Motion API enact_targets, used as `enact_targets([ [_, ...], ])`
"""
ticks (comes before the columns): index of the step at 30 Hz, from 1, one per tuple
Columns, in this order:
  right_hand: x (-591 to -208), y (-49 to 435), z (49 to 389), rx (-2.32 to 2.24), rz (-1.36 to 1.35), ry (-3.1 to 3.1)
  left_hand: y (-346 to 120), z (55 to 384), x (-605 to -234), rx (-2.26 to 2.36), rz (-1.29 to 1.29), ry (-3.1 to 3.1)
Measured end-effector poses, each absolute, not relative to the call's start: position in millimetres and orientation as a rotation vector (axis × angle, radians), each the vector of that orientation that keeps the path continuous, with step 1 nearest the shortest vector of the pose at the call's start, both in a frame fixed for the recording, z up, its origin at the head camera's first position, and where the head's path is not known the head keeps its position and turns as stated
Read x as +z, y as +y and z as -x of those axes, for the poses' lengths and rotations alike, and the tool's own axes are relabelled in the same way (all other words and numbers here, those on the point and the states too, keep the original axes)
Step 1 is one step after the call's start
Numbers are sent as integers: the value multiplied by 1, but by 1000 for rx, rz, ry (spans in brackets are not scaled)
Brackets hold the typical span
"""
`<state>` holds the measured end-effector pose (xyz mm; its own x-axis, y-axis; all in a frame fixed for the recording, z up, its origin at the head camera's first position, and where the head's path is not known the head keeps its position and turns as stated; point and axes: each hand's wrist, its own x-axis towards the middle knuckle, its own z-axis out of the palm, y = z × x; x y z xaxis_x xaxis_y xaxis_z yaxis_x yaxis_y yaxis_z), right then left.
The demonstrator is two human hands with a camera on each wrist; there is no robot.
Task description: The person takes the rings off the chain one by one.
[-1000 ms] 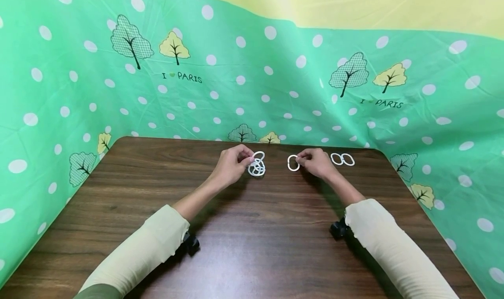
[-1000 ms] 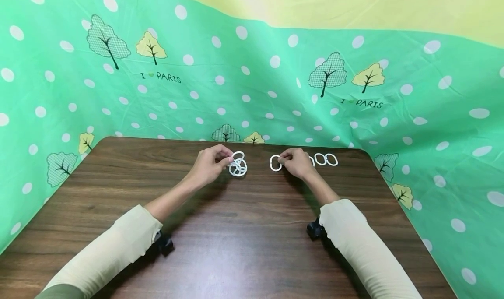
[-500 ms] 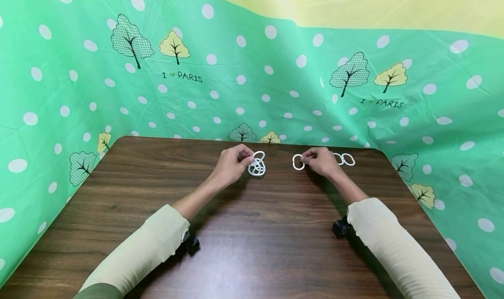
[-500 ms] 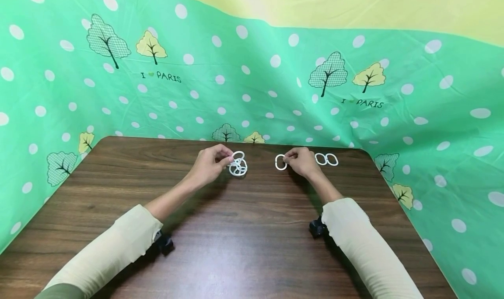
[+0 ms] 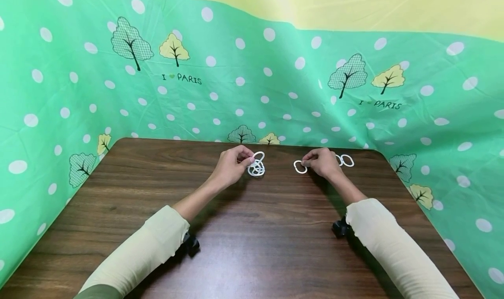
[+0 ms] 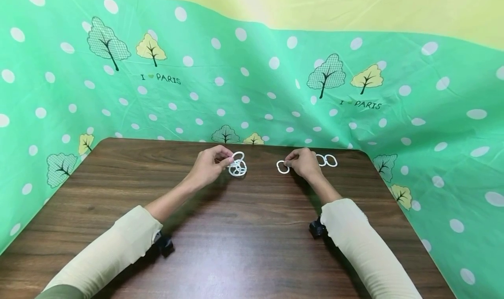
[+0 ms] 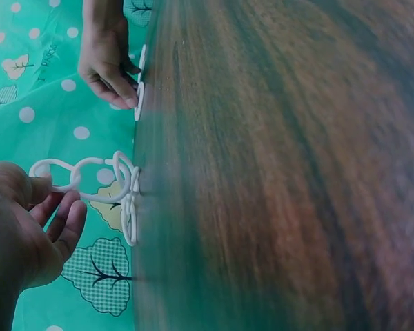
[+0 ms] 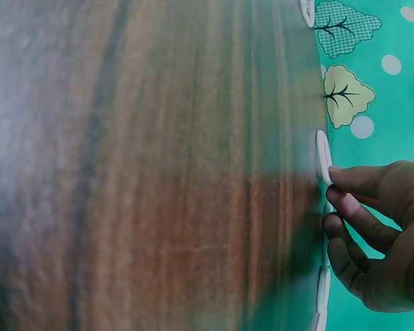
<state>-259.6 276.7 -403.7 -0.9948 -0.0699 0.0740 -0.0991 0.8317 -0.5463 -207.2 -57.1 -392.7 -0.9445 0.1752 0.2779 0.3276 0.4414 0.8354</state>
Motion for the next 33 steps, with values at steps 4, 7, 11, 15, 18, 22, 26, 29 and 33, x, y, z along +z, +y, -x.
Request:
enact_targets([
  [4,-403,276,260,871,-141,-2961,-57,208,-391,-1539,450,-2529],
  [7,-403,276,260,874,-142,-2962,-58,208,-391,-1554,454,-2530],
  [11,-404,274,259,898,-151,-2955,-58,207,-390,-1566,449,-2535],
  [15,-401,269,258,916,-185,-2940,-58,207,-390,-1570,457,-2523],
  [18,-399,264,257,916,-209,-2935,-58,207,-390,-1557,463,-2514],
  [22,-395,257,254,938,-242,-2930,-58,208,-389,-1541,452,-2504],
  [26,-390,247,252,978,-292,-2908,-59,207,-388,-1550,436,-2493],
  [29,-386,239,249,1005,-346,-2879,-59,207,-388,-1560,432,-2492],
  [33,-381,228,245,1050,-411,-2848,-59,206,-388,-1559,429,-2497],
])
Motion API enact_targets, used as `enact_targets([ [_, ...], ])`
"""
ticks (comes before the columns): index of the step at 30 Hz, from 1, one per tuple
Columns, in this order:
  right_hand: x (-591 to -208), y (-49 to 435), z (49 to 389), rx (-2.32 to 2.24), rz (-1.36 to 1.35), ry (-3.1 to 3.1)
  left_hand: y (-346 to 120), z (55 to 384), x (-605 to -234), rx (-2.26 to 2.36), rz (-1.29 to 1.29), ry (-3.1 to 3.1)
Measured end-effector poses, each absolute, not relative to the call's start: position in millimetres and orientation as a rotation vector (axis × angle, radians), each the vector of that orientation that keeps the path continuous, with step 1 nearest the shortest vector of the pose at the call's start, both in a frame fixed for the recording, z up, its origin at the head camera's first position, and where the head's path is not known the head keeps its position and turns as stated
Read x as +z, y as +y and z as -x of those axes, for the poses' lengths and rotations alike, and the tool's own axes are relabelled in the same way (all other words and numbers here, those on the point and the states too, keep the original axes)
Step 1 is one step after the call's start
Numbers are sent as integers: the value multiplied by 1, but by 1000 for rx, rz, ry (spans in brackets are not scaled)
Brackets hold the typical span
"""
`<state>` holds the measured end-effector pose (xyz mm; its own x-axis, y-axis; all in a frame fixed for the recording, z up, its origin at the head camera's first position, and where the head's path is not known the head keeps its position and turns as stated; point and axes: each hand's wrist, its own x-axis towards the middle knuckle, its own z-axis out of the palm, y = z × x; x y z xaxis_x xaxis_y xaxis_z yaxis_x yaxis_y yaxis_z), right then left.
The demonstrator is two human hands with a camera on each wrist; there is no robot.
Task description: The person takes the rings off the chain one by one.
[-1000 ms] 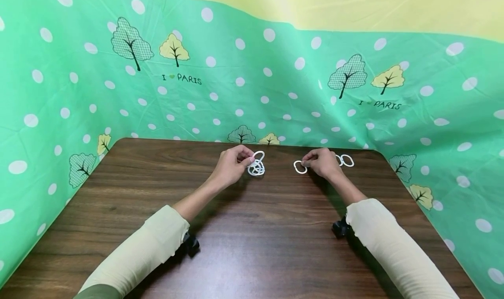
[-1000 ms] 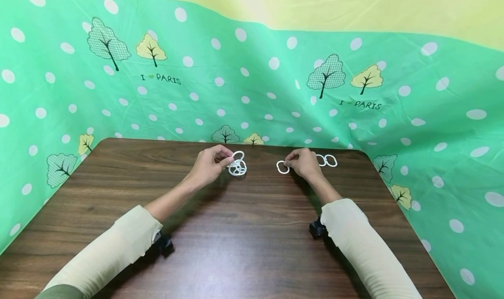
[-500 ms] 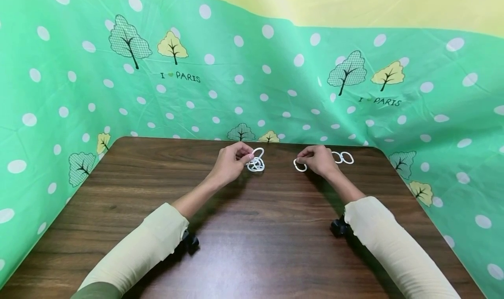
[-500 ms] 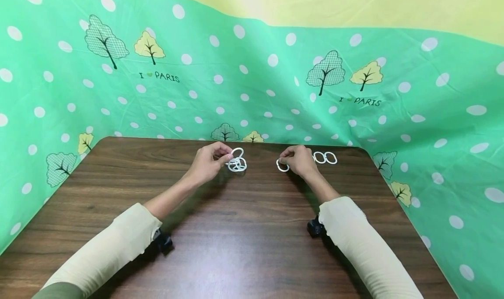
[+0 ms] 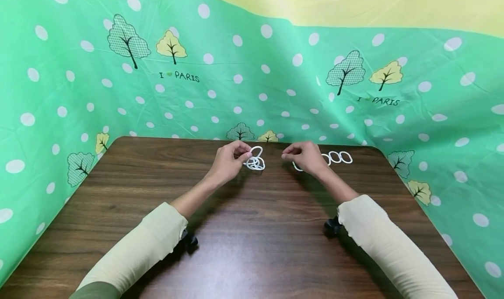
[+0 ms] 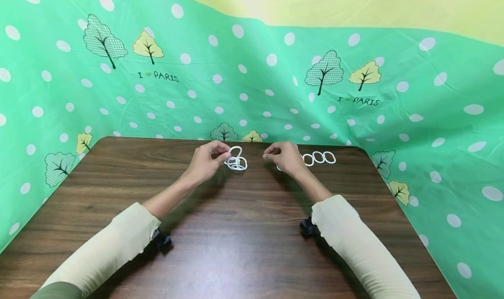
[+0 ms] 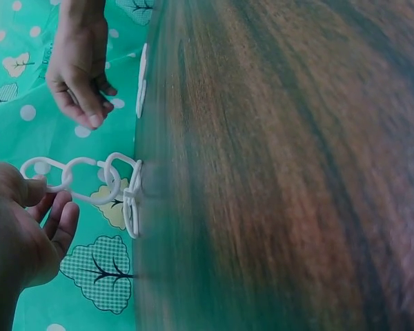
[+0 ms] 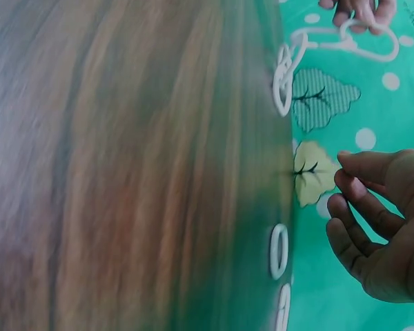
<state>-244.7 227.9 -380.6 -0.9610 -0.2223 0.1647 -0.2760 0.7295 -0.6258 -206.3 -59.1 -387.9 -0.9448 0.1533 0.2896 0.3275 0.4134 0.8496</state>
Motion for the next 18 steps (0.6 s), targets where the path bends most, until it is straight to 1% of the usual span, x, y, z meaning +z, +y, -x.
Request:
enact_targets([
  [7,-371,212,239,1140,-452,-2817,-56,207,-387,-1582,431,-2481],
  [18,-370,194,237,1234,-507,-2770,-56,208,-389,-1590,412,-2473],
])
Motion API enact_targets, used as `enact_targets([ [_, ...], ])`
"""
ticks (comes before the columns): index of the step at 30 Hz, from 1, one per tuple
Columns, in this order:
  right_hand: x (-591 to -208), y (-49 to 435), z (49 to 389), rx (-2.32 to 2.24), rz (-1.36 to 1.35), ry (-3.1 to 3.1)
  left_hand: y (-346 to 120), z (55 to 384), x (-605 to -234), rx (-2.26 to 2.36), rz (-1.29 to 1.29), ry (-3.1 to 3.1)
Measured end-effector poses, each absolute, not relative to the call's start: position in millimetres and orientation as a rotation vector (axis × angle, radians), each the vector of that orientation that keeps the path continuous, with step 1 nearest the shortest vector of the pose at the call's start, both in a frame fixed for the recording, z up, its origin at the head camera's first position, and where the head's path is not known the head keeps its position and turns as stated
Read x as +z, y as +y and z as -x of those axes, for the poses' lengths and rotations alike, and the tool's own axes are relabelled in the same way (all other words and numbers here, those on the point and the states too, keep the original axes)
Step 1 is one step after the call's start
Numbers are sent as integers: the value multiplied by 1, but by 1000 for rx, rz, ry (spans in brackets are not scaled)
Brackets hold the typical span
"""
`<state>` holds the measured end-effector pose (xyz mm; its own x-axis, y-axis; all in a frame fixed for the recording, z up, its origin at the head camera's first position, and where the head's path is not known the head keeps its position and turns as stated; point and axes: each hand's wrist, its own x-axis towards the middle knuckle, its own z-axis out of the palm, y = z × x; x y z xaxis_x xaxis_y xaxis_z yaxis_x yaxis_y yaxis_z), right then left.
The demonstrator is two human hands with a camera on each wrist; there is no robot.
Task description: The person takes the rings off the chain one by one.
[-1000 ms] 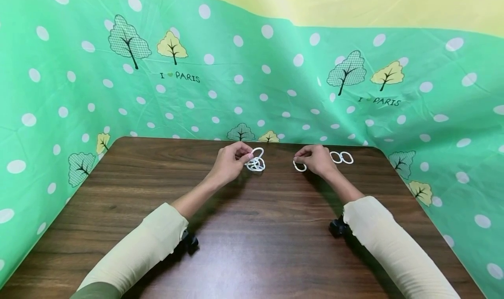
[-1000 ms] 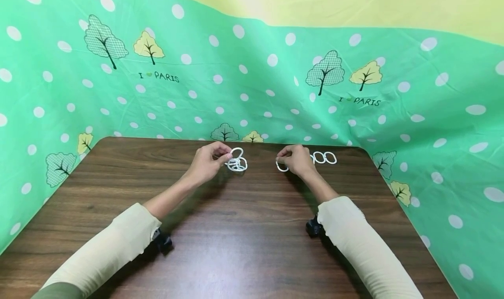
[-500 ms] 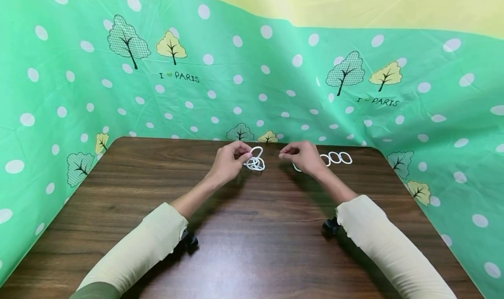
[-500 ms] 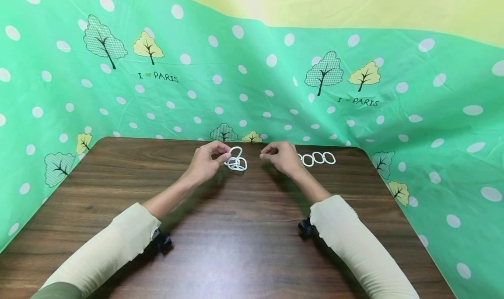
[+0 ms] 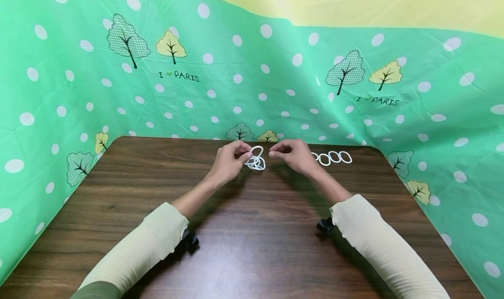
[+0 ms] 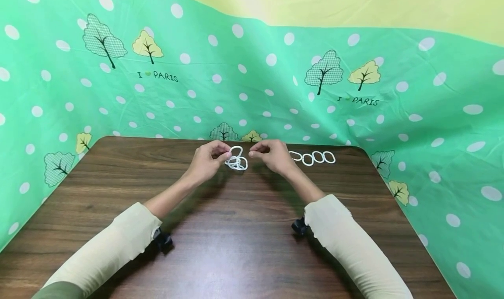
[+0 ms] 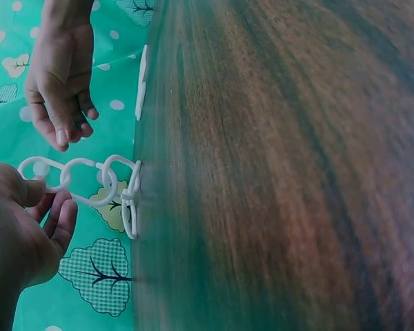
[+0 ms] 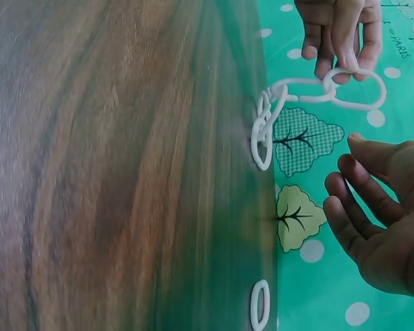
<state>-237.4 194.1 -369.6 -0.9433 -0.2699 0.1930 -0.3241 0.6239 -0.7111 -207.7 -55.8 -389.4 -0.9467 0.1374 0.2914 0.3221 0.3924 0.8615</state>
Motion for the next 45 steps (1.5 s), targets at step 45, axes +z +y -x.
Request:
enact_targets([
  [45,-365,165,238,1459,-627,-2645,-59,219,-400,-1652,449,-2582],
])
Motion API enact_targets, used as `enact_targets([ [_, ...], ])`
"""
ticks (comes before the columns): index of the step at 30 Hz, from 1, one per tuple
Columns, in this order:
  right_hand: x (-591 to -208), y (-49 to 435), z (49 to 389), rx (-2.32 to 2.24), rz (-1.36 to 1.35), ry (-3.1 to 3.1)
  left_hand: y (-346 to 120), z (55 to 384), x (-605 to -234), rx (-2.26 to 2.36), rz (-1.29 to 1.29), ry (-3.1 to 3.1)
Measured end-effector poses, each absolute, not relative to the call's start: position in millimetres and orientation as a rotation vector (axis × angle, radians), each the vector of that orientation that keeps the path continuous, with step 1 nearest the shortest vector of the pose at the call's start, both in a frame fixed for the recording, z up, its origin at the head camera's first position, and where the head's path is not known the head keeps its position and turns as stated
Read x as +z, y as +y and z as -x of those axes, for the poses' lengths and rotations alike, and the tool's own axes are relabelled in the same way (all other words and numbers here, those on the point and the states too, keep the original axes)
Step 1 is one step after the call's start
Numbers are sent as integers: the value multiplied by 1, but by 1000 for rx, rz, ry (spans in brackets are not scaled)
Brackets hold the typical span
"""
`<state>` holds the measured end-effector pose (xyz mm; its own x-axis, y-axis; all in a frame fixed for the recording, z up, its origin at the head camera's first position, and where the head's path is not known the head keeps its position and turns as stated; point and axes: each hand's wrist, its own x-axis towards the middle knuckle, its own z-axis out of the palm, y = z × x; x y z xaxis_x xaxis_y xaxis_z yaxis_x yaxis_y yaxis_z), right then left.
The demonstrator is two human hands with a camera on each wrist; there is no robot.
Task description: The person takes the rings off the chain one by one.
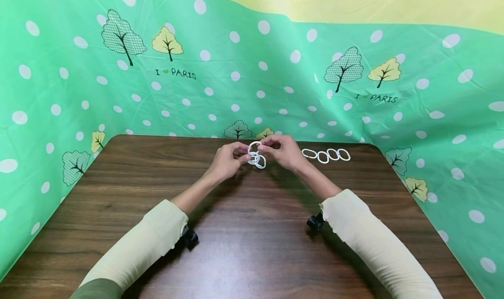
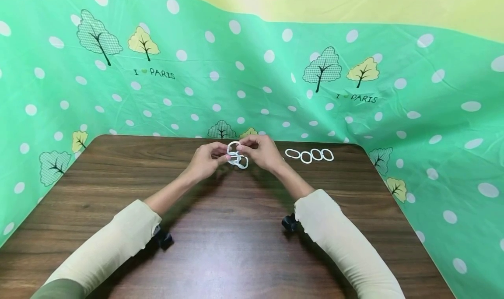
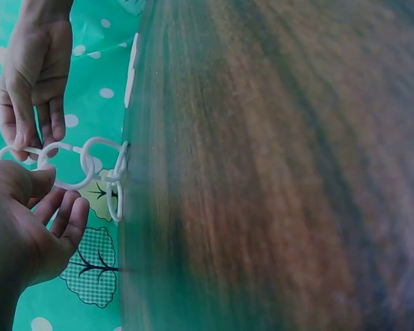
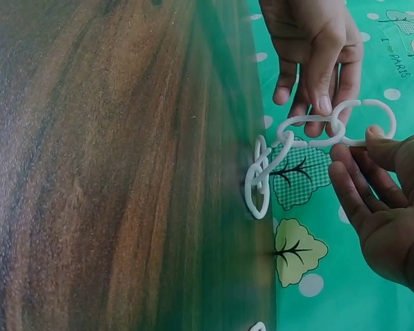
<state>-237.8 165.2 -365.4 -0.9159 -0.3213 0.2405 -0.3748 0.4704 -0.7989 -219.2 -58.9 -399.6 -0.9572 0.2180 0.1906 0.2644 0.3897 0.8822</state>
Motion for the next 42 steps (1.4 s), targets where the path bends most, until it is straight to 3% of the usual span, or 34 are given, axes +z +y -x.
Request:
enact_targets([
  [42,-373,186,233,1059,-772,-2665,-67,225,-400,-1664,417,-2541],
])
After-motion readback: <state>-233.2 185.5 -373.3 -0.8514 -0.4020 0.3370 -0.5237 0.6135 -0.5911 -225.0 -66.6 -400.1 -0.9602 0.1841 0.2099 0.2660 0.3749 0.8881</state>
